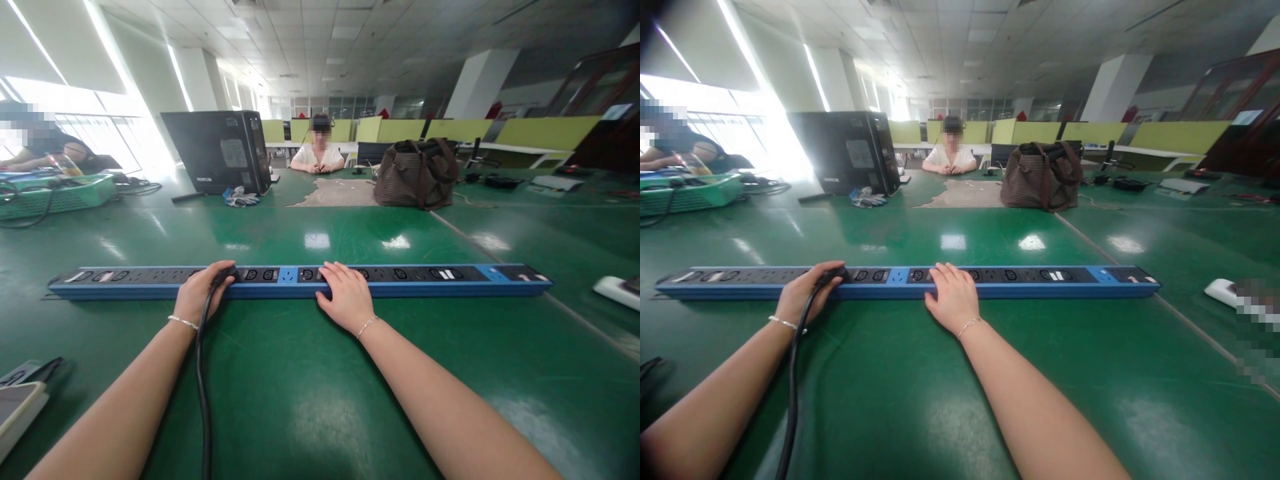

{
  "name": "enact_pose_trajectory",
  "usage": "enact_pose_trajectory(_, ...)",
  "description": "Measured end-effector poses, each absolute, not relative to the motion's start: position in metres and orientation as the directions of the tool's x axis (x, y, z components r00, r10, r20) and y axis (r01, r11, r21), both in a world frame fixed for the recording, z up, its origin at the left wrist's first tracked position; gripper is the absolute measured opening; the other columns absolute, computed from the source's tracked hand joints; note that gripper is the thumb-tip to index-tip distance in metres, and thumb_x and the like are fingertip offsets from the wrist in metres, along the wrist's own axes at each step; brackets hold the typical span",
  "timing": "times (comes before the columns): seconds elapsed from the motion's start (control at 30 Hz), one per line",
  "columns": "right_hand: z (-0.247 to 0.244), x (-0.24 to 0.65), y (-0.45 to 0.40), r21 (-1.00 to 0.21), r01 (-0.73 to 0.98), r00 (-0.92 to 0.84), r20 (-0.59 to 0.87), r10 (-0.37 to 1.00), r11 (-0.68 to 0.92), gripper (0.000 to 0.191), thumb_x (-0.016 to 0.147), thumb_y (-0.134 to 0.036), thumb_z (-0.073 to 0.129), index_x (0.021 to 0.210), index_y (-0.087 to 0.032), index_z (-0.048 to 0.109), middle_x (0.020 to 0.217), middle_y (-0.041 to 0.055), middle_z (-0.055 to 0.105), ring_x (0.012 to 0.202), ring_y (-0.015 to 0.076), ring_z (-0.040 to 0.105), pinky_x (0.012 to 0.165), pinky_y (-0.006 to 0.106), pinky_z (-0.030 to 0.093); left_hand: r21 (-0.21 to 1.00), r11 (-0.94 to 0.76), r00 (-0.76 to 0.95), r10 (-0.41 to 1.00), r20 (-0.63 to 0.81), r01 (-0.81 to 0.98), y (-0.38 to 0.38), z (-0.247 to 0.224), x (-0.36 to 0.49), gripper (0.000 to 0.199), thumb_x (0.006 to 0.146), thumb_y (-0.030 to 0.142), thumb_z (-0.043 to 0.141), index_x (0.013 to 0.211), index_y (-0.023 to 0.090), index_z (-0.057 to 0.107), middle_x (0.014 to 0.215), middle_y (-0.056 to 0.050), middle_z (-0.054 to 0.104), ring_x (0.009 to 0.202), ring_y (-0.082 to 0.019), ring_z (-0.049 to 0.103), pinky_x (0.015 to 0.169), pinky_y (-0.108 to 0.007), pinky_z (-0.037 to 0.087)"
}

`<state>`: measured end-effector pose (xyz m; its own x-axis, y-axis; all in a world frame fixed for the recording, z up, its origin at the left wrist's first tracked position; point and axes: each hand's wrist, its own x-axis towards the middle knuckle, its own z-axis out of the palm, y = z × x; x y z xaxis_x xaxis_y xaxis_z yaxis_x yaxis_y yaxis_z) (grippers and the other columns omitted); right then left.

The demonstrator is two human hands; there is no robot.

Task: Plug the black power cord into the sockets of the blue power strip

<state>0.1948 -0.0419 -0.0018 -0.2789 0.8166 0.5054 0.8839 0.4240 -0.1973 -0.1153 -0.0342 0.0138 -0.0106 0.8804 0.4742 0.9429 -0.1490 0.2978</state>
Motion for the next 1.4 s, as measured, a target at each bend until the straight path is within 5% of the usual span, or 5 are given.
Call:
enact_pose_trajectory(0.2,-0.001,0.194,-0.043,-0.199,0.885,-0.276,0.504,0.818,0.421,0.046,0.081,-0.035,0.052,0.124,-0.019,0.055,0.135,0.0051,0.053,0.126,0.0229,0.042,0.103,0.04,0.029,0.349,-0.168,-0.018,0.882,0.471,0.922,-0.033,0.011,-0.116,0.043,0.081,0.044,0.046,0.116,0.025,0.059,0.102,-0.006,0.069,0.094,-0.026,0.064,0.083,-0.037,0.049)
enact_pose_trajectory(0.4,-0.001,0.194,-0.043,-0.196,0.885,-0.278,0.502,0.819,0.421,0.046,0.081,-0.035,0.051,0.124,-0.019,0.056,0.135,0.005,0.053,0.126,0.023,0.042,0.103,0.04,0.029,0.609,-0.173,-0.311,0.734,0.604,0.774,-0.032,0.013,-0.118,0.035,0.083,0.04,0.05,0.114,0.025,0.058,0.111,-0.003,0.067,0.1,-0.019,0.062,0.093,-0.036,0.046)
enact_pose_trajectory(0.67,-0.001,0.194,-0.042,-0.191,0.886,-0.28,0.507,0.815,0.423,0.046,0.081,-0.035,0.052,0.124,-0.018,0.056,0.134,0.0053,0.053,0.126,0.023,0.043,0.102,0.04,0.029,0.625,-0.22,-0.342,0.68,0.649,0.749,-0.037,0.018,-0.114,0.031,0.082,0.038,0.056,0.11,0.026,0.061,0.111,-0.001,0.068,0.105,-0.019,0.061,0.097,-0.038,0.044)
enact_pose_trajectory(1.0,-0.002,0.193,-0.042,-0.193,0.888,-0.265,0.53,0.805,0.419,0.045,0.08,-0.034,0.054,0.122,-0.018,0.057,0.133,0.0054,0.054,0.124,0.0232,0.044,0.101,0.04,0.029,0.368,-0.421,0.152,0.803,0.576,0.829,-0.037,0.026,-0.033,0.037,0.083,0.042,0.054,0.116,0.027,0.059,0.109,-0.004,0.07,0.097,-0.02,0.065,0.087,-0.034,0.05)
enact_pose_trajectory(1.4,-0.003,0.193,-0.042,-0.199,0.881,-0.265,0.544,0.796,0.43,0.045,0.08,-0.034,0.054,0.122,-0.019,0.056,0.132,0.0061,0.055,0.124,0.0231,0.043,0.101,0.04,0.029,0.185,-0.328,0.169,0.801,0.574,0.926,-0.035,0.024,-0.006,0.035,0.087,0.043,0.046,0.116,0.027,0.058,0.105,-0.005,0.07,0.097,-0.021,0.064,0.089,-0.038,0.045)
